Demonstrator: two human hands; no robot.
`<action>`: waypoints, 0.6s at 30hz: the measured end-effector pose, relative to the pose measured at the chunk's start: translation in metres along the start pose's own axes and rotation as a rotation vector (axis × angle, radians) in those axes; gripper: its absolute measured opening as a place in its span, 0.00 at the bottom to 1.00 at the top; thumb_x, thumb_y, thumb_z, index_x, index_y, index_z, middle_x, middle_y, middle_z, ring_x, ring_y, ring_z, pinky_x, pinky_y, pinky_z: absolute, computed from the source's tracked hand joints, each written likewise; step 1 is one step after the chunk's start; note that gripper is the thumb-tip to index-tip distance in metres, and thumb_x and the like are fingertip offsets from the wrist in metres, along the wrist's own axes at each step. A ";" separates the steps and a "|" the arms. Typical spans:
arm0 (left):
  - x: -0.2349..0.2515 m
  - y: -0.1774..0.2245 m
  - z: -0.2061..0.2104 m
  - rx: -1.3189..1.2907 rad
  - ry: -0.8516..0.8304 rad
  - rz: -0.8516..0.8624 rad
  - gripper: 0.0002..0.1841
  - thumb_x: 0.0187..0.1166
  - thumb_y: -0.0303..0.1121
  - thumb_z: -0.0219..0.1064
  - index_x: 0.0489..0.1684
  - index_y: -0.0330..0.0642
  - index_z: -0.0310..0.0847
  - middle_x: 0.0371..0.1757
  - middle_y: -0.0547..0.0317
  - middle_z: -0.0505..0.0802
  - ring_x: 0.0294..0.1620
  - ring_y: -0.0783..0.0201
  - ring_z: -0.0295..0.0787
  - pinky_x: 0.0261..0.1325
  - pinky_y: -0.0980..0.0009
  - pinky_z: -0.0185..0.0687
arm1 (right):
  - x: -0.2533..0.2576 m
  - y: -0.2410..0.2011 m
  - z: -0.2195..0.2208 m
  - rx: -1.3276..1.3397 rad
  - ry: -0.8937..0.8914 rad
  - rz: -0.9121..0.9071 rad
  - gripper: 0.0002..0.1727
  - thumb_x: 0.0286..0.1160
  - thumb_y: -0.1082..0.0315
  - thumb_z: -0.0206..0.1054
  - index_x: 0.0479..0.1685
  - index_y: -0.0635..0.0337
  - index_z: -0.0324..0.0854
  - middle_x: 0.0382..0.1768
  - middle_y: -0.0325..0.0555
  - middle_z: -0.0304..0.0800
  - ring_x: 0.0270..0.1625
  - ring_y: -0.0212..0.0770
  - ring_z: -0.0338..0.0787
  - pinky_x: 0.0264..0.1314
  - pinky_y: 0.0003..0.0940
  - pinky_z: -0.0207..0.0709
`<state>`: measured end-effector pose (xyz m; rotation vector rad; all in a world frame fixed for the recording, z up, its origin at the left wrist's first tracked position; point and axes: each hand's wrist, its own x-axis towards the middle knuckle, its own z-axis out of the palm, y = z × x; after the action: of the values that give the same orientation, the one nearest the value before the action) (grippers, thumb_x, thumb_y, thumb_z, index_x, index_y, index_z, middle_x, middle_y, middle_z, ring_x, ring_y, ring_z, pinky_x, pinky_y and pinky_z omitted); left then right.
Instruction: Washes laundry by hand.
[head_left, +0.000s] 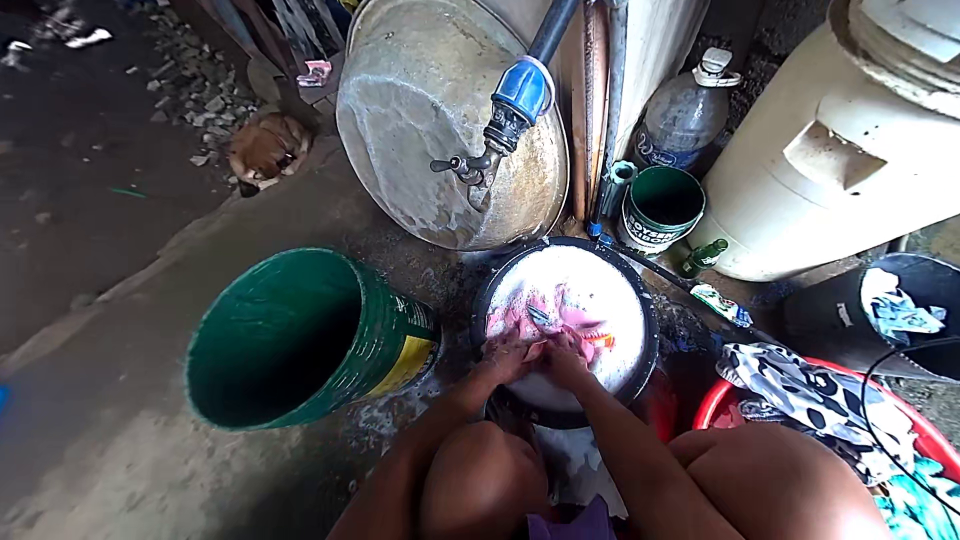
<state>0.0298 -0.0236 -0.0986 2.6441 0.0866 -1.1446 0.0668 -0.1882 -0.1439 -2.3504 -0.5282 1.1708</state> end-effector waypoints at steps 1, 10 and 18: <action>0.003 0.003 0.008 0.012 -0.024 -0.006 0.34 0.86 0.55 0.59 0.89 0.51 0.65 0.93 0.32 0.53 0.90 0.26 0.47 0.84 0.26 0.45 | -0.002 0.006 0.006 -0.027 -0.018 0.019 0.40 0.79 0.63 0.68 0.93 0.48 0.59 0.93 0.65 0.50 0.86 0.73 0.65 0.75 0.76 0.68; 0.000 0.012 0.027 0.033 -0.143 0.170 0.27 0.85 0.38 0.62 0.81 0.31 0.70 0.87 0.34 0.68 0.86 0.31 0.61 0.84 0.32 0.52 | -0.032 0.005 -0.001 -0.129 -0.310 0.145 0.29 0.89 0.63 0.58 0.82 0.74 0.68 0.85 0.71 0.66 0.89 0.68 0.64 0.87 0.67 0.57; -0.076 0.007 -0.008 -0.954 0.620 0.482 0.44 0.74 0.38 0.68 0.87 0.20 0.49 0.84 0.30 0.69 0.86 0.55 0.65 0.89 0.65 0.57 | -0.067 -0.107 -0.076 0.687 0.322 -0.326 0.16 0.82 0.72 0.62 0.60 0.75 0.81 0.55 0.62 0.88 0.58 0.46 0.87 0.67 0.42 0.80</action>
<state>-0.0157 -0.0243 -0.0365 1.8713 0.0755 -0.0330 0.0771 -0.1529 -0.0018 -1.7245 -0.3100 0.6599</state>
